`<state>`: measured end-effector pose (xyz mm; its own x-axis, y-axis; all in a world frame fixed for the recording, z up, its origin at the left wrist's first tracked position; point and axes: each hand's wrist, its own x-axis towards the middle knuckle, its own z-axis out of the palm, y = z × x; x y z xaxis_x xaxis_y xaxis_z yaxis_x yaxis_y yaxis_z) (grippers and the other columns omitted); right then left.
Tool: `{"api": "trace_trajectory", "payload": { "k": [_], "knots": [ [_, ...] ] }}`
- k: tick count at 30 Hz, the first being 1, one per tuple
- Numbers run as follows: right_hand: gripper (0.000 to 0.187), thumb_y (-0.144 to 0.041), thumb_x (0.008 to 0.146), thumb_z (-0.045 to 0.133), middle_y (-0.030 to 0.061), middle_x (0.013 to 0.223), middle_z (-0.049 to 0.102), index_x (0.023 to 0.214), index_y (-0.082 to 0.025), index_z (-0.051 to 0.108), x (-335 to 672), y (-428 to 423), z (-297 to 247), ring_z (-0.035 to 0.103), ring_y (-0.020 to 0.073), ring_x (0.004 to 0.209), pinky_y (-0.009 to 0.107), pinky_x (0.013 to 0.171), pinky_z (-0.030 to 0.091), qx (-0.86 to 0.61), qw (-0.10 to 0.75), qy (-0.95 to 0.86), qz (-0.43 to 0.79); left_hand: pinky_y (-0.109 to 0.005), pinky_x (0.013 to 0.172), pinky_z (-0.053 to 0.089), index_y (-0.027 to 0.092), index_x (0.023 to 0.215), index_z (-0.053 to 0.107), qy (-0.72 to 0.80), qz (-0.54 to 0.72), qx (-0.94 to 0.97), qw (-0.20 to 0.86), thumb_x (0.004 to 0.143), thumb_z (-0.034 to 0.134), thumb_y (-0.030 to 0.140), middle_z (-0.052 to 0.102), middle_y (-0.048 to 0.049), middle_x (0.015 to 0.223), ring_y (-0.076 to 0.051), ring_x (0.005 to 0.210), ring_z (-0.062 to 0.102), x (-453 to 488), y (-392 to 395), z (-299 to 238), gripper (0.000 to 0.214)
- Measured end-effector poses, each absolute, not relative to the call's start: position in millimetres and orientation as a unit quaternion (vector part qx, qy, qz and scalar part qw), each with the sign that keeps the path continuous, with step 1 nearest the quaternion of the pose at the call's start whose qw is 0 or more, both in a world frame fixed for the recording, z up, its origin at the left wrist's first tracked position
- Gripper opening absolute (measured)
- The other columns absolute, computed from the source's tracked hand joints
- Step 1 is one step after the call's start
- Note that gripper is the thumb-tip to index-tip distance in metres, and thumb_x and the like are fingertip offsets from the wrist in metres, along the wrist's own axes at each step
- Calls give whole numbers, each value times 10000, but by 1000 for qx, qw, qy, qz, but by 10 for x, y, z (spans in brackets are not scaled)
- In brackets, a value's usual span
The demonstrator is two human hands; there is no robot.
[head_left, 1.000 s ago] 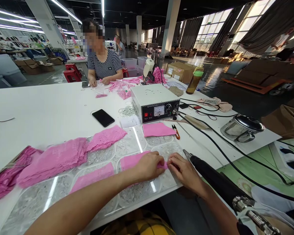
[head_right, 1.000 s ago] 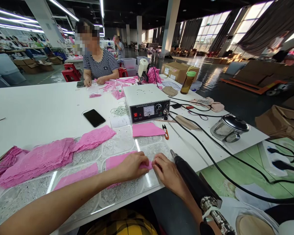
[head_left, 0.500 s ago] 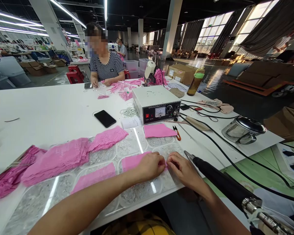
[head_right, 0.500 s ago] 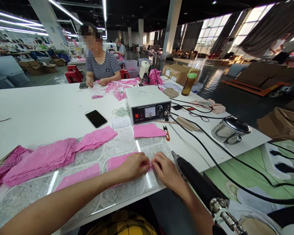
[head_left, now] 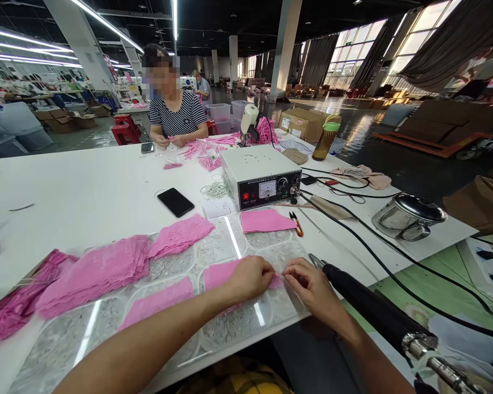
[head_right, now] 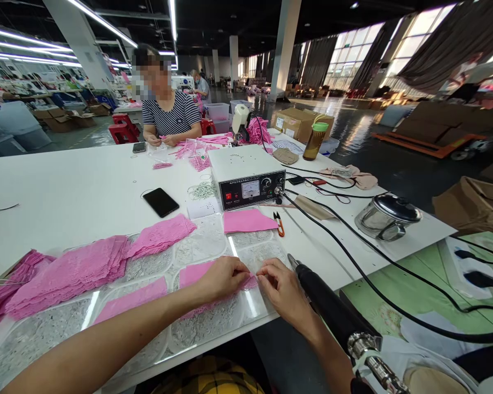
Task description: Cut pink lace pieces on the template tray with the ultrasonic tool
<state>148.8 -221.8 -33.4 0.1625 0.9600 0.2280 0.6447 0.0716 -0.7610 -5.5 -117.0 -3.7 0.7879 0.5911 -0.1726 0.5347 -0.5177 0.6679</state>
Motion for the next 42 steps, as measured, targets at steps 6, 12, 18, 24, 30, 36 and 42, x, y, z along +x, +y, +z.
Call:
{"api": "trace_trajectory", "payload": {
  "k": [6, 12, 18, 24, 30, 36, 42],
  "knots": [
    [191, -305, 871, 523, 60, 888, 620, 768, -207, 650, 1380, -2269, -359, 588, 127, 666, 266, 581, 491, -657, 398, -609, 198, -233, 509, 253, 142, 474, 503, 325, 37, 850, 414, 716, 462, 127, 326, 38, 482, -95, 519, 308, -59, -1135, -35, 246],
    [176, -311, 862, 531, 57, 893, 622, 787, -206, 649, 1320, -2209, -418, 549, 112, 588, 270, 548, 469, -671, 402, -597, 180, -218, 478, 246, 148, 485, 473, 320, 36, 826, 462, 720, 465, 184, 299, 41, 498, -86, 505, 281, -79, -1112, -115, 238],
    [183, -327, 861, 529, 48, 875, 625, 743, -211, 607, 1293, -2210, -400, 525, 104, 551, 274, 549, 465, -684, 390, -595, 160, -206, 469, 271, 146, 489, 509, 320, 35, 815, 482, 702, 464, 193, 341, 35, 499, -87, 501, 301, -101, -1105, -140, 223],
    [216, -358, 854, 540, 32, 819, 619, 696, -212, 561, 1256, -2184, -396, 510, 97, 536, 254, 527, 435, -693, 389, -593, 128, -206, 494, 296, 136, 562, 636, 326, 45, 816, 476, 688, 479, 181, 426, 34, 504, -98, 530, 381, -85, -1107, -163, 206],
    [187, -261, 835, 511, 16, 766, 588, 655, -213, 502, 1249, -2163, -411, 515, 103, 560, 245, 541, 421, -701, 383, -590, 117, -207, 503, 284, 124, 561, 655, 330, 64, 817, 469, 677, 488, 158, 442, 41, 499, -92, 539, 383, -84, -1121, -153, 206],
    [140, -250, 839, 509, 21, 793, 585, 705, -213, 520, 1285, -2193, -385, 507, 104, 557, 252, 554, 441, -687, 403, -592, 119, -194, 546, 352, 122, 619, 681, 339, 80, 799, 490, 676, 465, 131, 571, 24, 588, -101, 586, 464, -91, -1105, -124, 223],
    [99, -233, 853, 517, 21, 827, 616, 809, -221, 605, 1289, -2232, -360, 496, 99, 556, 247, 568, 435, -674, 358, -640, 91, -205, 547, 376, 119, 611, 668, 366, 107, 764, 521, 694, 472, 131, 570, 17, 568, -112, 581, 492, -104, -1081, -93, 214]
  ]
}}
